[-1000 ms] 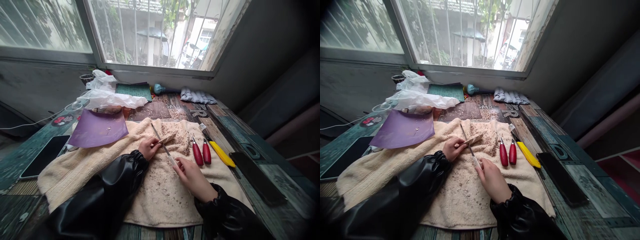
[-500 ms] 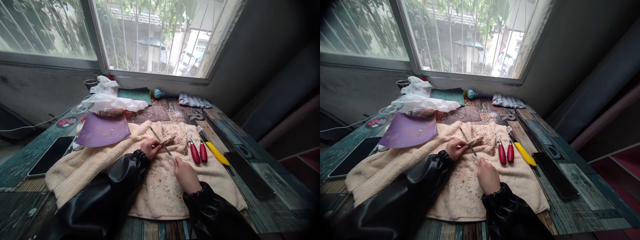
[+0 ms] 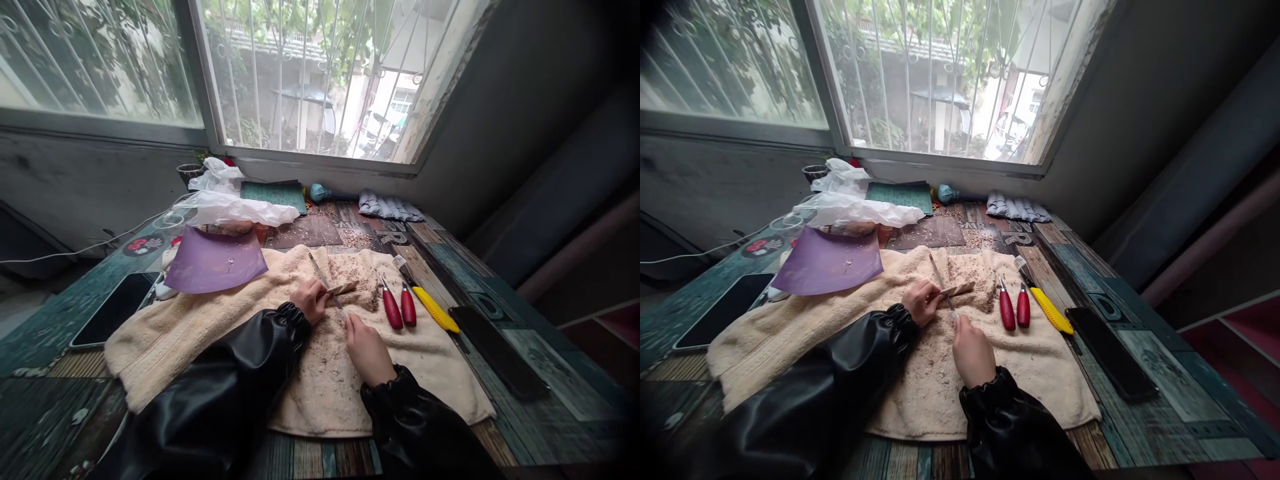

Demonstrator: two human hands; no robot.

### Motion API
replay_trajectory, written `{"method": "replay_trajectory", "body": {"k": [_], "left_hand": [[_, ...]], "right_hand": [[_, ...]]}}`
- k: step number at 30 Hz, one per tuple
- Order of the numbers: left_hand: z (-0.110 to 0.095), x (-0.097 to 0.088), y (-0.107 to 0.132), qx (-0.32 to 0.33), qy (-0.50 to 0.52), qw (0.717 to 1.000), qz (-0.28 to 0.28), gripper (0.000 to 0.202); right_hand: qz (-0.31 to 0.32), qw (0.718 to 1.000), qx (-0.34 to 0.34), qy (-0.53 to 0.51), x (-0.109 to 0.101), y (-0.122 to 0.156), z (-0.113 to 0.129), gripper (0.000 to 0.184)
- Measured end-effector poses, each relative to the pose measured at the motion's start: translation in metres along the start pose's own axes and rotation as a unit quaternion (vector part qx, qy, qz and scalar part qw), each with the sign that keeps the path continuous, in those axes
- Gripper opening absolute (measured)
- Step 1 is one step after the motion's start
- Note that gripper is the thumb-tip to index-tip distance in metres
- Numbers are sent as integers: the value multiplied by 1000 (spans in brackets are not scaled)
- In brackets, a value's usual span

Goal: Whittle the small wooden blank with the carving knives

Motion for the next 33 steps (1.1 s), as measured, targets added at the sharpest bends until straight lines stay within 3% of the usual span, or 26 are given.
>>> {"method": "replay_trajectory", "body": {"k": [5, 9, 14, 20, 24, 28, 33], "left_hand": [[10, 1, -6, 5, 58, 998, 22, 6], [13, -2, -7, -20, 20, 999, 14, 4], [20, -4, -8, -53, -25, 998, -14, 5], [22, -1, -9, -10, 34, 999, 10, 4], [21, -3, -9, -33, -6, 999, -16, 5], [27, -5, -12, -57, -27, 997, -37, 7], [24, -1, -12, 3, 39, 999, 4, 6]], "right_hand": [[-8, 1000, 13, 12, 0, -10, 10, 33], [-5, 1000, 14, -4, 4, -15, 15, 33], [7, 999, 13, -31, 5, 5, 2, 34], [16, 998, 43, -38, 3, 0, -1, 33], [19, 997, 62, -30, 4, -10, 8, 33], [21, 998, 43, -52, 1, 6, 0, 34], [14, 998, 47, -43, -2, -1, 5, 32]]}}
Point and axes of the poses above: each hand's wrist, its own y-axis away from the middle knuckle, its own x-axis out of the palm, z = x × y, the point moved 5 cm from there along -y, towards the middle knuckle, and after that the axes turned 10 degrees about -y, right-handed, at the moved point
